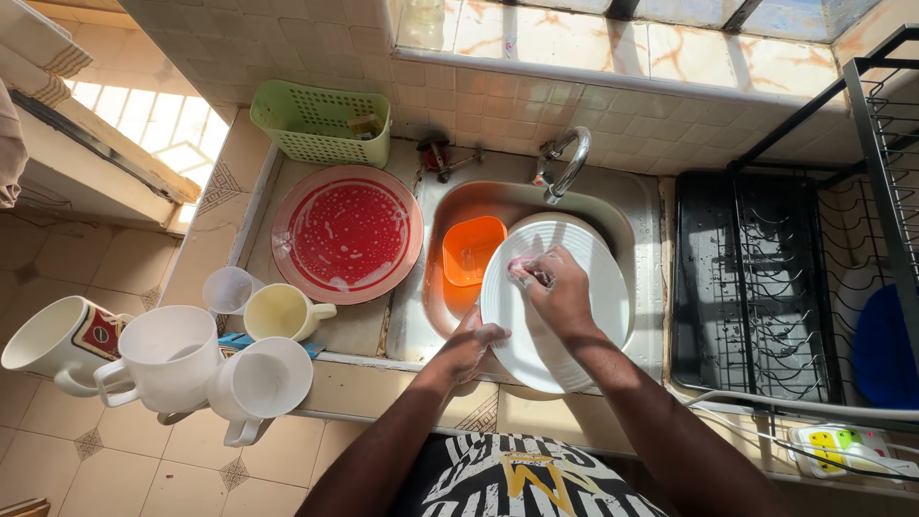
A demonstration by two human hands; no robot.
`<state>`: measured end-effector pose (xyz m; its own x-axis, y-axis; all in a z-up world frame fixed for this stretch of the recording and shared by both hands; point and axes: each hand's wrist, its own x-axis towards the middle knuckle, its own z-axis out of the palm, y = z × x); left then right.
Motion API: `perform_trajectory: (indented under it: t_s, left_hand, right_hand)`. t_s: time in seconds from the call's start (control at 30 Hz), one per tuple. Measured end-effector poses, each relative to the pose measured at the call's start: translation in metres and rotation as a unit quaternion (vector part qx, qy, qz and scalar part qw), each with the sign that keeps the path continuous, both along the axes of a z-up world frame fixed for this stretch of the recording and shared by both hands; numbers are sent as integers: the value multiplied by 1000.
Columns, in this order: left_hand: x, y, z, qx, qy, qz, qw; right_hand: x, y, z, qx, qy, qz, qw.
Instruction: Washing and rinsing ceramic plates in a kitchen sink using a cloth and running water
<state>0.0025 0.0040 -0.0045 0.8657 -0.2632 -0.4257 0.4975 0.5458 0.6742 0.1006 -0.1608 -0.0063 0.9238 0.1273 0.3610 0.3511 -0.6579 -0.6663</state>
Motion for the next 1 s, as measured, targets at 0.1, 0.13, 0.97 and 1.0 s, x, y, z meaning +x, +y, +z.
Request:
perform_trajectory:
  t_s: [0.1, 0.13, 0.97, 1.0]
  left_hand:
    - [-2, -1, -17, -55, 15, 33, 998]
    - [3, -1, -37, -55, 16, 30, 998]
    - [5, -1, -27, -51, -22, 87, 995]
    - [3, 0, -20, -51, -16, 83, 995]
  right_hand:
    - [-32, 19, 27, -32, 47, 21, 998]
    - [-37, 17, 21, -32, 48, 18, 998]
    - [-22, -48, 5, -117, 4, -83, 990]
    - [-30, -32, 9, -126, 44, -60, 989]
